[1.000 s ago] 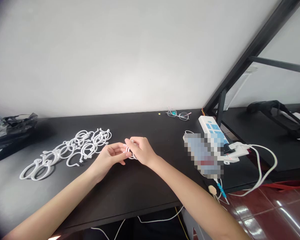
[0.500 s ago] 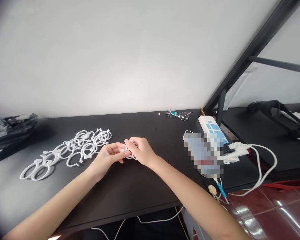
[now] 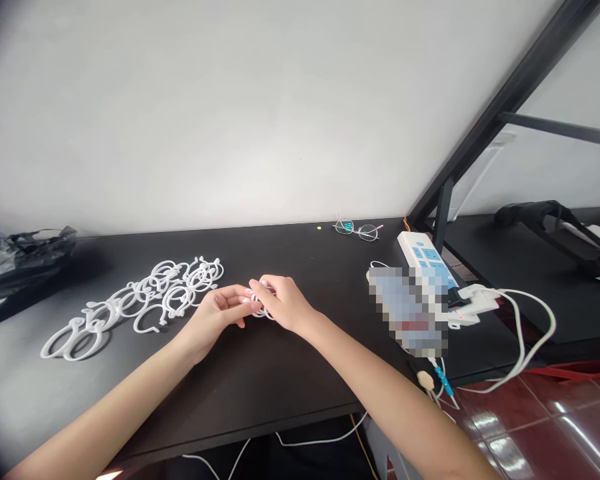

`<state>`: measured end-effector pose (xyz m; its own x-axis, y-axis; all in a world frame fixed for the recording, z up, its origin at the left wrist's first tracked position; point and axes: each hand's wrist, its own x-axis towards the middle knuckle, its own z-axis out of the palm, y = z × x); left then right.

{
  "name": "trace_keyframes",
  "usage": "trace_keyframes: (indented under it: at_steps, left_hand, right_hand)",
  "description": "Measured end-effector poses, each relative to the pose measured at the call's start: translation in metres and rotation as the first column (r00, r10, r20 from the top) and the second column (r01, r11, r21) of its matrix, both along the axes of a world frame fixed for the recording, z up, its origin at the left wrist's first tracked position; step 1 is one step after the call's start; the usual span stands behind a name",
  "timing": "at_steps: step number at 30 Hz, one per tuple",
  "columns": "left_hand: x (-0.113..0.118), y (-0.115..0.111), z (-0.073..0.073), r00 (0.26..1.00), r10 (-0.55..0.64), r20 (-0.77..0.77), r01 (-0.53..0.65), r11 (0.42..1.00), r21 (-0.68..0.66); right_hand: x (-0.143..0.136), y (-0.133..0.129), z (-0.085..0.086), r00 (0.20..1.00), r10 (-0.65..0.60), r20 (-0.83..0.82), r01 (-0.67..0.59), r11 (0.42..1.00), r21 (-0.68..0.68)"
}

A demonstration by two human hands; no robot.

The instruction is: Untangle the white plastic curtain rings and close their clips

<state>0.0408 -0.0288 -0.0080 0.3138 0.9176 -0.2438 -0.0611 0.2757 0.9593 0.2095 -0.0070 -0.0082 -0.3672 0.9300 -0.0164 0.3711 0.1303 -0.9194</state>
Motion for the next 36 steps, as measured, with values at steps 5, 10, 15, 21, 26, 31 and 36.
trace_keyframes:
  at_steps: [5, 10, 15, 21, 26, 31, 36]
  left_hand:
    - [0.0, 0.001, 0.0, 1.0, -0.014, -0.01, 0.014, 1.0, 0.0]
    - [0.0, 0.002, 0.001, 0.999, -0.04, -0.022, 0.04, 0.999, -0.007]
    - [-0.001, 0.001, 0.003, 0.997, -0.062, -0.038, 0.062, 0.998, -0.007]
    - [-0.001, 0.001, 0.01, 0.99, -0.128, -0.061, 0.128, 0.992, -0.006]
    - [0.0, 0.001, 0.008, 0.985, -0.155, -0.079, 0.155, 0.988, 0.0]
    - [0.001, 0.0, 0.002, 0.978, -0.178, -0.104, 0.183, 0.983, 0.035]
    - [0.001, 0.0, 0.002, 0.972, -0.194, -0.134, 0.202, 0.978, 0.047]
  right_hand:
    - [0.001, -0.001, 0.001, 1.0, 0.009, 0.024, -0.009, 1.0, 0.007]
    - [0.001, -0.001, 0.002, 0.999, 0.016, 0.05, -0.017, 1.0, 0.021]
    - [0.001, -0.002, 0.003, 0.998, 0.023, 0.06, -0.025, 0.999, 0.03]
    - [0.002, -0.003, 0.008, 0.996, 0.054, 0.076, -0.056, 0.998, 0.029]
    - [0.002, -0.004, 0.011, 0.988, 0.066, 0.139, -0.069, 0.997, 0.016]
    - [0.003, -0.006, 0.013, 0.98, 0.098, 0.175, -0.102, 0.995, 0.016]
    - [0.003, -0.007, 0.014, 0.977, 0.104, 0.188, -0.11, 0.994, 0.024]
